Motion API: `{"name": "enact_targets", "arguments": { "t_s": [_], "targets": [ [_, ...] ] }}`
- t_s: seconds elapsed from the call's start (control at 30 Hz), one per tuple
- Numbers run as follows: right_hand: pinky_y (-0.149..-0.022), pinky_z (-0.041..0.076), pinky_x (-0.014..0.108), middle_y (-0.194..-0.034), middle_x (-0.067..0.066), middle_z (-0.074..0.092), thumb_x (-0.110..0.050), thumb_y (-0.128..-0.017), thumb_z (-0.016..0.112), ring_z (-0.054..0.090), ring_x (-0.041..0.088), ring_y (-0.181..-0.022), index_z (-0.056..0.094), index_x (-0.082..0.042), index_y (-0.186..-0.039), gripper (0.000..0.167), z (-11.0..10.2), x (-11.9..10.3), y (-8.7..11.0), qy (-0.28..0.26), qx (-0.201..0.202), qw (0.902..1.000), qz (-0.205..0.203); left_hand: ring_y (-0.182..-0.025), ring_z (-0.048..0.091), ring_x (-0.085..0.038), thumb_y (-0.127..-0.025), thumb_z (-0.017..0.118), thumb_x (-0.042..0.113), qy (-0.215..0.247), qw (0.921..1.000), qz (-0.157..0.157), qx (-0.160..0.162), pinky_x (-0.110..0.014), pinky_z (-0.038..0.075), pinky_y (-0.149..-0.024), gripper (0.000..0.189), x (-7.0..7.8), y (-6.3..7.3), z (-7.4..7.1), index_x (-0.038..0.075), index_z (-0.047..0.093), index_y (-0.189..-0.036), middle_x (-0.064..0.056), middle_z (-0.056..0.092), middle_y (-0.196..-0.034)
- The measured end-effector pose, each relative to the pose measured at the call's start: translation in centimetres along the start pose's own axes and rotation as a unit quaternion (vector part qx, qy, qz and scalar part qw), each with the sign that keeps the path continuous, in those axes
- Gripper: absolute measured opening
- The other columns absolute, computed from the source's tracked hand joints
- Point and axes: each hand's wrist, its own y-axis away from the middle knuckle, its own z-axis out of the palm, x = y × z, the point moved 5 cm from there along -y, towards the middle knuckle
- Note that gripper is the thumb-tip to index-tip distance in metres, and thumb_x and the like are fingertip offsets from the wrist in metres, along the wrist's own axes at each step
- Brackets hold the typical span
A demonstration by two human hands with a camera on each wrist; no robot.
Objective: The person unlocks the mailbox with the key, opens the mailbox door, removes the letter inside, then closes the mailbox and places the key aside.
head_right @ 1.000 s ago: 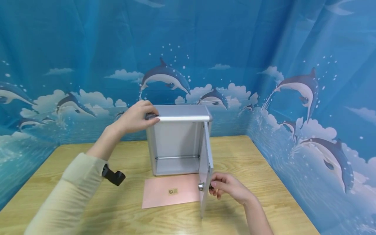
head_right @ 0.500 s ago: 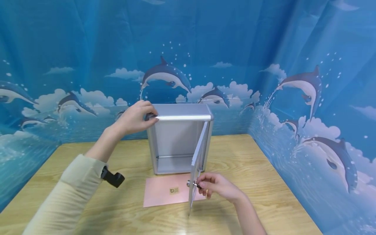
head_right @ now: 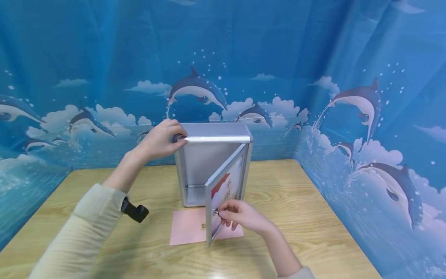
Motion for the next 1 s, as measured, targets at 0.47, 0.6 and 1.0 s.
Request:
{"name": "enact_targets", "arguments": {
  "t_s": [0.47, 0.6, 1.0],
  "targets": [
    [-0.055, 0.051, 0.028, -0.084, 0.014, 0.063, -0.02, -0.094, 0.055, 0.057, 0.016, -0.069, 0.057, 0.007, -0.106, 0.03, 1.9, -0.1, -3.1, -0.005, 0.095, 0.9944, 0.046, -0.079, 0.045, -0.02, -0.086, 0.066, 0.017, 0.003, 0.9999, -0.006, 0.01, -0.033, 0.04, -0.068, 0.014, 0.1, 0.2, 0.1, 0.006, 0.068, -0.095, -0.006, 0.057, -0.09],
    [-0.055, 0.051, 0.028, -0.082, 0.007, 0.062, -0.022, -0.094, 0.055, 0.056, 0.016, -0.067, 0.058, 0.006, -0.104, 0.03, 2.2, -0.1, -4.0, -0.02, 0.12, 0.991, 0.056, -0.079, 0.046, -0.02, -0.087, 0.065, 0.017, 0.003, 0.9999, -0.009, 0.011, -0.033, 0.041, -0.068, 0.014, 0.1, 0.1, 0.0, 0.006, 0.068, -0.095, -0.006, 0.057, -0.091],
    [-0.058, 0.052, 0.03, -0.077, 0.005, 0.06, -0.022, -0.092, 0.057, 0.056, 0.015, -0.067, 0.057, 0.009, -0.104, 0.034, 3.2, 0.7, -6.3, -0.084, 0.184, 0.9761, 0.079, -0.08, 0.046, -0.02, -0.086, 0.066, 0.017, 0.004, 0.9999, -0.012, 0.006, -0.033, 0.041, -0.069, 0.013, 0.1, 0.2, 0.0, 0.006, 0.067, -0.095, -0.005, 0.057, -0.091]
  ]
}}
